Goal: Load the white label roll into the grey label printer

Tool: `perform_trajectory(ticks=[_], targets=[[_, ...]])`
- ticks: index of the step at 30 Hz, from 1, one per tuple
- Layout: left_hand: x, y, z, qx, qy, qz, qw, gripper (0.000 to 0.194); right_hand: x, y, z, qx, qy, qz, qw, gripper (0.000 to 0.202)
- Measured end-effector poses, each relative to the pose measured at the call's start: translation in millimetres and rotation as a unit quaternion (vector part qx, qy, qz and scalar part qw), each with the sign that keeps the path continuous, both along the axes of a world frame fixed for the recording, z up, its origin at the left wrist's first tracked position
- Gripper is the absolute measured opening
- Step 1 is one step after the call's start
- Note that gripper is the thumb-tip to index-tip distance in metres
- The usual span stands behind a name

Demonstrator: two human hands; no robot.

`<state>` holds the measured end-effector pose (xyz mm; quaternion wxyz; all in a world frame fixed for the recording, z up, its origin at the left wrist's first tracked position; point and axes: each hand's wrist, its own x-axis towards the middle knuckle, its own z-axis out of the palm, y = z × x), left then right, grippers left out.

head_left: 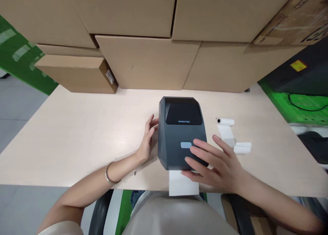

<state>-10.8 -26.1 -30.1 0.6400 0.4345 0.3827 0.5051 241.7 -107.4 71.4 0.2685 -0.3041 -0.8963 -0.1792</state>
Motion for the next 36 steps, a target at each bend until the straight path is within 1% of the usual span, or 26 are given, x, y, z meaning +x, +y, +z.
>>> perform_trajectory(ticks=[3, 4, 5, 6, 8, 10, 11, 13, 14, 15, 16, 18, 19, 20, 22, 24, 26, 28, 29, 31, 33, 34, 35, 36], targets=[[0.0, 0.8, -0.9, 0.005, 0.011, 0.002, 1.0, 0.07, 2.5, -3.9, -8.0, -0.078, -0.01, -0.015, 0.997, 0.038], [0.0, 0.9, -0.9, 0.009, 0.013, 0.0, 1.0, 0.069, 3.1, -4.9, -9.1, -0.08, -0.016, -0.018, 0.997, 0.037], [0.0, 0.8, -0.7, 0.011, 0.015, -0.002, 1.0, 0.069, 3.7, -5.5, -8.5, -0.063, -0.02, -0.012, 0.998, 0.035], [0.1, 0.6, -0.3, 0.012, 0.016, -0.002, 1.0, 0.069, 4.4, -5.8, -6.1, -0.028, -0.019, 0.003, 0.999, 0.03], [0.3, -0.4, 1.4, 0.011, 0.018, 0.001, 1.0, 0.068, 6.9, -5.6, 4.4, 0.059, -0.009, 0.031, 0.998, 0.022], [0.8, -1.6, 3.8, 0.014, 0.023, 0.009, 1.0, 0.064, 11.7, -4.5, 20.4, 0.123, -0.013, 0.022, 0.992, 0.024], [1.0, -2.1, 4.9, 0.018, 0.026, 0.01, 0.999, 0.062, 14.7, -3.0, 29.3, 0.135, -0.023, -0.004, 0.991, 0.03], [1.0, -2.7, 6.9, 0.024, 0.029, 0.0, 0.999, 0.06, 20.3, 4.2, 47.8, 0.126, -0.037, -0.078, 0.988, 0.052], [0.8, -2.6, 7.8, 0.024, 0.032, -0.009, 0.999, 0.062, 21.8, 10.8, 57.1, 0.117, -0.03, -0.108, 0.987, 0.061], [0.5, -2.5, 8.6, 0.023, 0.039, -0.018, 0.999, 0.066, 21.9, 19.7, 66.6, 0.109, -0.011, -0.126, 0.986, 0.064], [0.0, -2.1, 9.6, 0.024, 0.051, -0.026, 0.998, 0.072, 20.4, 31.1, 76.4, 0.098, 0.013, -0.14, 0.985, 0.059], [-1.1, -1.4, 12.4, 0.037, 0.088, -0.034, 0.995, 0.086, 13.3, 59.8, 97.0, 0.081, 0.063, -0.157, 0.982, 0.036], [-1.6, -1.1, 14.3, 0.048, 0.105, -0.035, 0.993, 0.092, 8.4, 76.1, 107.4, 0.061, 0.067, -0.181, 0.979, 0.03], [-1.9, -0.7, 16.3, 0.058, 0.117, -0.036, 0.991, 0.094, 3.2, 92.9, 117.3, 0.048, 0.065, -0.212, 0.974, 0.036], [-1.9, 0.0, 20.4, 0.062, 0.126, -0.036, 0.989, 0.092, -5.7, 125.4, 133.6, 0.015, 0.047, -0.262, 0.964, 0.051], [-1.4, 1.1, 23.8, 0.054, 0.13, -0.039, 0.989, 0.089, -10.6, 153.0, 142.8, -0.024, 0.046, -0.271, 0.961, 0.059], [-0.9, 2.8, 25.4, 0.044, 0.133, -0.041, 0.989, 0.089, -11.4, 171.7, 145.9, -0.056, 0.057, -0.258, 0.963, 0.064], [-1.0, 5.4, 25.1, 0.037, 0.135, -0.038, 0.989, 0.091, -9.8, 178.4, 146.0, -0.076, 0.058, -0.248, 0.964, 0.064], [-1.2, 6.8, 24.3, 0.034, 0.136, -0.034, 0.99, 0.09, -8.8, 176.8, 145.4, -0.07, 0.054, -0.244, 0.966, 0.064], [-1.8, 9.6, 21.7, 0.032, 0.137, -0.023, 0.99, 0.086, -8.0, 165.1, 142.2, -0.019, 0.046, -0.241, 0.969, 0.06], [-2.3, 11.8, 19.0, 0.045, 0.142, -0.014, 0.989, 0.082, -10.2, 146.6, 132.6, 0.035, 0.039, -0.24, 0.969, 0.052], [-2.4, 12.5, 17.9, 0.058, 0.145, -0.01, 0.988, 0.081, -12.5, 137.3, 124.1, 0.038, 0.027, -0.231, 0.972, 0.049], [-2.3, 12.9, 17.2, 0.071, 0.149, -0.006, 0.986, 0.081, -15.5, 129.1, 113.2, 0.015, 0.005, -0.213, 0.977, 0.046], [-2.2, 13.1, 16.8, 0.087, 0.154, -0.003, 0.984, 0.079, -18.8, 122.7, 100.1, -0.03, -0.029, -0.186, 0.982, 0.041]])
